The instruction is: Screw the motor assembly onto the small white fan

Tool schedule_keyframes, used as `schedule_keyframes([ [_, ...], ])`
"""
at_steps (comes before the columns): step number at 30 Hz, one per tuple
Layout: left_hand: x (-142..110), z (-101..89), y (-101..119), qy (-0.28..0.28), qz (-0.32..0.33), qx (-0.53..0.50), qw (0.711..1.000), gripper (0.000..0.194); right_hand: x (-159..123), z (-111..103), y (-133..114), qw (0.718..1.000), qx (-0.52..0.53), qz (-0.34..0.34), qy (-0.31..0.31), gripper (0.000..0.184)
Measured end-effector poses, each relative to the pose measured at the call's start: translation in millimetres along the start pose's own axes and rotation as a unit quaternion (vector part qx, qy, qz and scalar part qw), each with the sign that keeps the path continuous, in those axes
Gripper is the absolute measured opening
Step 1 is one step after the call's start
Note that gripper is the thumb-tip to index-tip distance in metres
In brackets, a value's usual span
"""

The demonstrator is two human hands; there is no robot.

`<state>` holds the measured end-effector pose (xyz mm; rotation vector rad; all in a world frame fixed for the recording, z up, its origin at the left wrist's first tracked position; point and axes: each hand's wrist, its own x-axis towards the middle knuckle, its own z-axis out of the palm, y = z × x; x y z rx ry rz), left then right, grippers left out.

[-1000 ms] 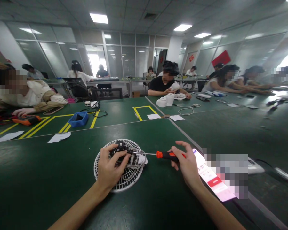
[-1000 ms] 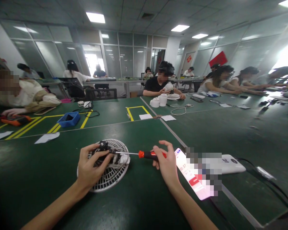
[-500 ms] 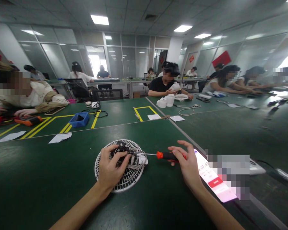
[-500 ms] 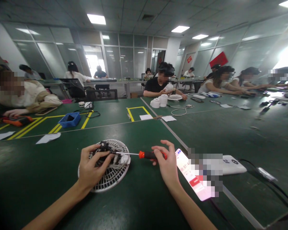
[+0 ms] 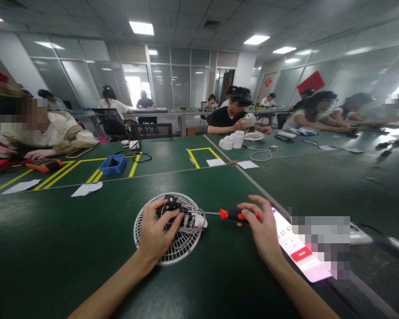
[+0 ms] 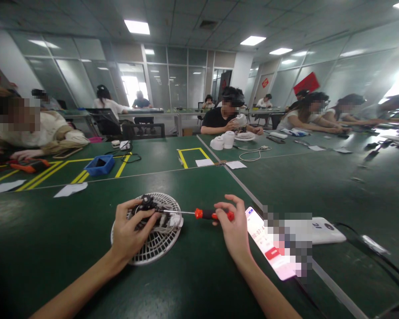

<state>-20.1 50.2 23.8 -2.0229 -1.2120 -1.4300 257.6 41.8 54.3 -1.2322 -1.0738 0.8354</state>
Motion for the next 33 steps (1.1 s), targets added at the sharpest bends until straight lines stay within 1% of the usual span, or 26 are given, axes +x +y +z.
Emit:
schedule_keyframes([
  [4,1.5,-0.5,1.0,0.002,0.007,-0.003,1.000,0.011,-3.6,2.7,-4.4,1.000,0.014,0.017,-0.011,0.054],
  [7,3.0,-1.3,1.8,0.002,0.010,-0.002,1.000,0.010,-3.0,0.6,-2.9,0.999,0.037,0.016,-0.014,0.049],
  [10,3.5,-1.6,2.0,0.002,0.011,-0.001,1.000,0.010,-0.4,-3.1,1.4,0.997,0.067,-0.006,-0.023,0.044],
  [13,3.8,-1.7,2.1,0.001,0.013,0.000,1.000,0.011,1.4,-4.2,3.8,0.999,0.041,-0.032,-0.015,0.047],
  [15,4.1,-1.8,2.3,0.000,0.014,0.001,1.000,0.010,1.3,-2.9,3.5,0.999,0.031,-0.025,-0.007,0.047],
  [20,2.8,-1.6,1.1,-0.002,0.011,-0.004,1.000,0.011,-0.1,0.4,1.6,1.000,0.020,0.014,-0.003,0.058],
  [21,2.2,-1.5,0.8,-0.002,0.011,-0.006,1.000,0.012,0.0,0.0,2.1,1.000,0.020,0.020,-0.002,0.058],
  [23,1.4,-1.5,0.5,-0.002,0.012,-0.006,1.000,0.013,0.9,-1.6,3.9,0.999,0.038,0.022,-0.009,0.051],
  [25,1.2,-1.6,0.7,0.000,0.014,-0.005,1.000,0.013,2.0,-3.3,5.9,0.998,0.057,0.006,-0.021,0.044],
  [27,1.5,-1.6,1.1,-0.001,0.014,-0.003,1.000,0.013,2.4,-3.9,6.6,0.998,0.058,-0.018,-0.023,0.045],
  [29,2.1,-1.4,1.4,-0.003,0.013,-0.003,1.000,0.013,1.6,-2.7,5.5,0.999,0.045,-0.026,-0.013,0.047],
  [31,2.7,-1.1,1.4,-0.002,0.014,-0.003,1.000,0.013,0.0,-0.6,3.3,0.999,0.035,-0.017,-0.001,0.045],
  [33,3.0,-0.7,1.1,0.001,0.016,-0.003,1.000,0.013,-1.5,1.2,1.3,1.000,0.023,0.000,-0.001,0.046],
])
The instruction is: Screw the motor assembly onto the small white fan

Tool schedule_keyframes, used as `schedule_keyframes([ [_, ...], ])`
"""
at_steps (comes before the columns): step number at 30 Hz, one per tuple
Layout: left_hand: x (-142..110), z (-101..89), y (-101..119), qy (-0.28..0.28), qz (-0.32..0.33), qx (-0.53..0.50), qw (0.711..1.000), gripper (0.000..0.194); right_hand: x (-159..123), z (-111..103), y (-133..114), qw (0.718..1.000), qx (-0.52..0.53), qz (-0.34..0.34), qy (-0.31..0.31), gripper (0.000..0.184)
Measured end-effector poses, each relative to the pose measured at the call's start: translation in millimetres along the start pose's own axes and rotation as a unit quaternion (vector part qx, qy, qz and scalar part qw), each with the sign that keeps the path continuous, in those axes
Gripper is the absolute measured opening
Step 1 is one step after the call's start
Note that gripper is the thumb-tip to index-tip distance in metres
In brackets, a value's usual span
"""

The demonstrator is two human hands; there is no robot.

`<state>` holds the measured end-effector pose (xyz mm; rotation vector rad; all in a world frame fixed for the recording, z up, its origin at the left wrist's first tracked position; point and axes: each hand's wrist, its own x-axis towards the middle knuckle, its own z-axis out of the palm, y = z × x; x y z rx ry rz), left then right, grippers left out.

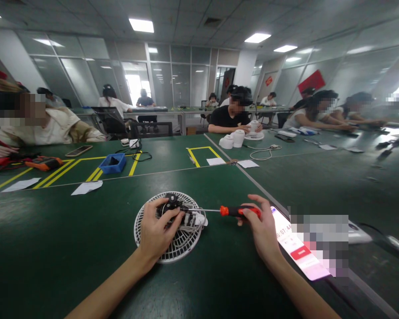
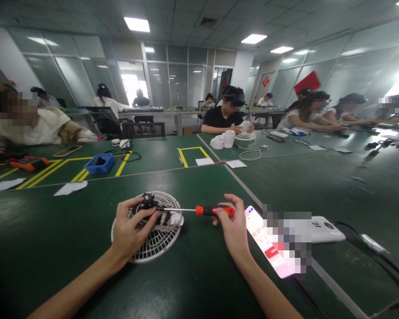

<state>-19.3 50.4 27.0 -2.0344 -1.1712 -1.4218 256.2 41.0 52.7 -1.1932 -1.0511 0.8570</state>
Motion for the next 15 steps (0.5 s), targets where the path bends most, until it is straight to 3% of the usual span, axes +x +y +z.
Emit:
schedule_keyframes([
  [4,-0.7,0.3,-0.5,0.000,-0.005,-0.003,1.000,0.013,0.8,-0.6,0.5,0.999,-0.037,0.017,-0.007,0.056],
  [15,-0.7,-0.6,0.3,0.000,-0.003,-0.001,1.000,0.013,3.0,-5.2,4.8,0.996,-0.088,0.031,-0.010,0.048],
])
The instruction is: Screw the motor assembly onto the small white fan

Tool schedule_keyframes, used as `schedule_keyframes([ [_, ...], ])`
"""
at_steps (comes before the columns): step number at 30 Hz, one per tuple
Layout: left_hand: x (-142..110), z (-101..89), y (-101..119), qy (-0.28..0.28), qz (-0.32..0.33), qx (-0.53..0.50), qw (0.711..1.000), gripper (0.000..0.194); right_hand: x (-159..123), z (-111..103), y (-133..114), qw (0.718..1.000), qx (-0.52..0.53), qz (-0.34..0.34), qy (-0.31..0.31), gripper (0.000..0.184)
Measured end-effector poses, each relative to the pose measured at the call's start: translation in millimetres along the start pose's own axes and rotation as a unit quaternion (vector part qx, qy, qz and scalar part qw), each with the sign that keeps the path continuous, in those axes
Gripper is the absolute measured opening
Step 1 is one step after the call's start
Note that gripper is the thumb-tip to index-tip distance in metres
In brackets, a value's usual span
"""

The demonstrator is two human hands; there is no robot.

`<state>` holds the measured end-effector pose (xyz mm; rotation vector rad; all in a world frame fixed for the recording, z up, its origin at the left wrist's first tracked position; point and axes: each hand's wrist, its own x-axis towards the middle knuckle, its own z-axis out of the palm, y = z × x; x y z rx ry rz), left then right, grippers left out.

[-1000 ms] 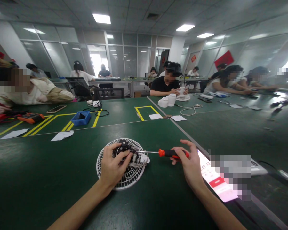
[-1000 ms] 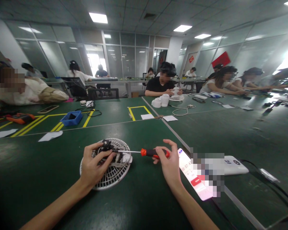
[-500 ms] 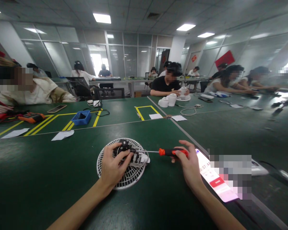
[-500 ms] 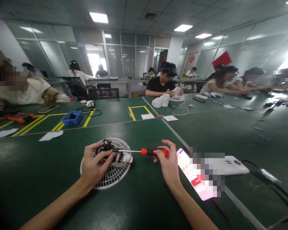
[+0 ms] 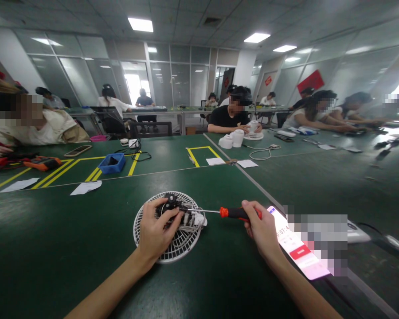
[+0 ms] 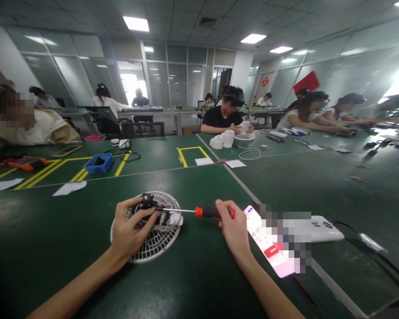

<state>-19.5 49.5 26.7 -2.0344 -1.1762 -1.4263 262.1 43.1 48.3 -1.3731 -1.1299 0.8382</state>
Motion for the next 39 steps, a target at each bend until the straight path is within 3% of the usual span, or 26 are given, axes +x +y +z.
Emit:
schedule_keyframes([
  [7,-1.5,0.0,-0.4,-0.001,-0.003,-0.007,1.000,0.014,3.5,-5.2,4.1,0.993,0.099,-0.007,-0.066,0.032],
  [16,1.0,-0.7,2.4,-0.007,0.005,0.001,1.000,0.015,1.0,-2.7,-4.7,0.997,0.072,-0.013,-0.036,0.036],
  [27,1.7,-1.8,3.9,-0.018,0.001,0.009,1.000,0.013,6.9,8.1,2.4,0.980,0.140,0.135,-0.037,0.049],
  [39,-4.3,3.8,-0.2,0.000,-0.062,-0.066,0.996,0.028,3.1,13.4,9.3,0.960,0.201,0.183,-0.059,0.044],
])
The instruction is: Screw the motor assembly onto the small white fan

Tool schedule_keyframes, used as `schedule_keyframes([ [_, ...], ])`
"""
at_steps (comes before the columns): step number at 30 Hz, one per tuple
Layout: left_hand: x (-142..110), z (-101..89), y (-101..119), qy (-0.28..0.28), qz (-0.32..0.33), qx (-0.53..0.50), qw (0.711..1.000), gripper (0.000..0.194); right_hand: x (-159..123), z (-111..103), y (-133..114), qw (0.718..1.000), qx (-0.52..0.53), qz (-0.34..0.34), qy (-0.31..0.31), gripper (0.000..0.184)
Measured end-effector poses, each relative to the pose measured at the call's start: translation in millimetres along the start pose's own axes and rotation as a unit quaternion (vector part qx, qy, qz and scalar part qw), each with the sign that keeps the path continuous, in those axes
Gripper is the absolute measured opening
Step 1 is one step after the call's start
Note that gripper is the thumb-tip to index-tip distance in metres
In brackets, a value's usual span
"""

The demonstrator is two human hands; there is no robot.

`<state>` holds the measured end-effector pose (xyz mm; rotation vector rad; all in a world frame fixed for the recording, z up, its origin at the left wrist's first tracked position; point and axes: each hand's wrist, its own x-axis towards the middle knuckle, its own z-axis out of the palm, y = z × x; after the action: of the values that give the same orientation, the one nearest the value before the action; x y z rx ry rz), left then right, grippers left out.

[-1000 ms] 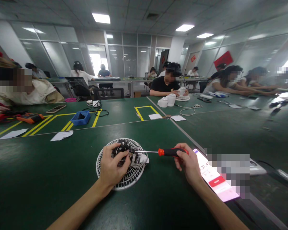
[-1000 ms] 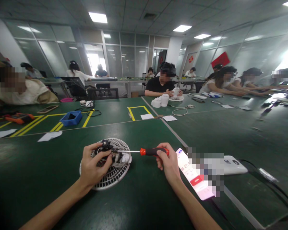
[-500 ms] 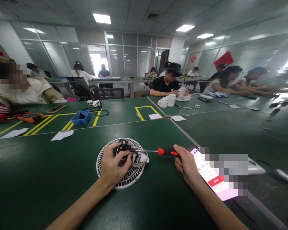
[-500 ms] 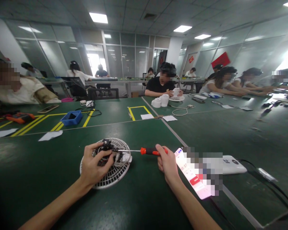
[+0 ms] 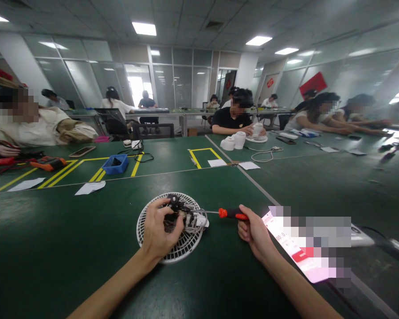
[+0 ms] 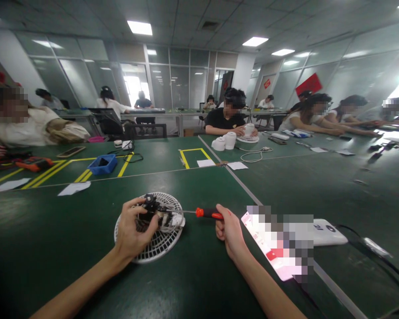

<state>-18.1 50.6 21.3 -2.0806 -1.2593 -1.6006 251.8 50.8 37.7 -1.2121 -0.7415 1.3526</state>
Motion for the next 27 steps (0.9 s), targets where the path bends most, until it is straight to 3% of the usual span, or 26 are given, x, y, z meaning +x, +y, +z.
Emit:
schedule_keyframes([
  [5,4.4,-0.4,-4.7,-0.014,-0.072,-0.059,0.996,0.051,-0.4,-1.3,-3.3,1.000,0.018,-0.002,-0.010,0.044],
  [10,25.6,-8.4,-8.4,-0.152,-0.129,-0.082,0.976,0.039,0.6,-1.9,-2.8,1.000,0.028,-0.011,-0.008,0.043],
  [14,39.3,-9.7,-11.2,-0.193,-0.155,-0.112,0.963,0.030,1.4,-1.9,-3.0,0.999,0.029,-0.019,-0.005,0.044],
  [18,42.2,-10.3,-12.4,-0.211,-0.141,-0.128,0.959,0.031,0.0,-2.5,-4.1,0.999,0.019,-0.023,-0.012,0.046],
  [23,42.9,-13.8,-15.0,-0.234,-0.092,-0.072,0.965,0.062,-2.9,-1.6,-5.3,0.999,0.016,-0.028,-0.012,0.047],
  [27,46.3,-15.0,-17.5,-0.265,-0.054,-0.061,0.961,0.049,-2.6,-1.8,-5.2,0.999,0.011,-0.029,-0.012,0.050],
])
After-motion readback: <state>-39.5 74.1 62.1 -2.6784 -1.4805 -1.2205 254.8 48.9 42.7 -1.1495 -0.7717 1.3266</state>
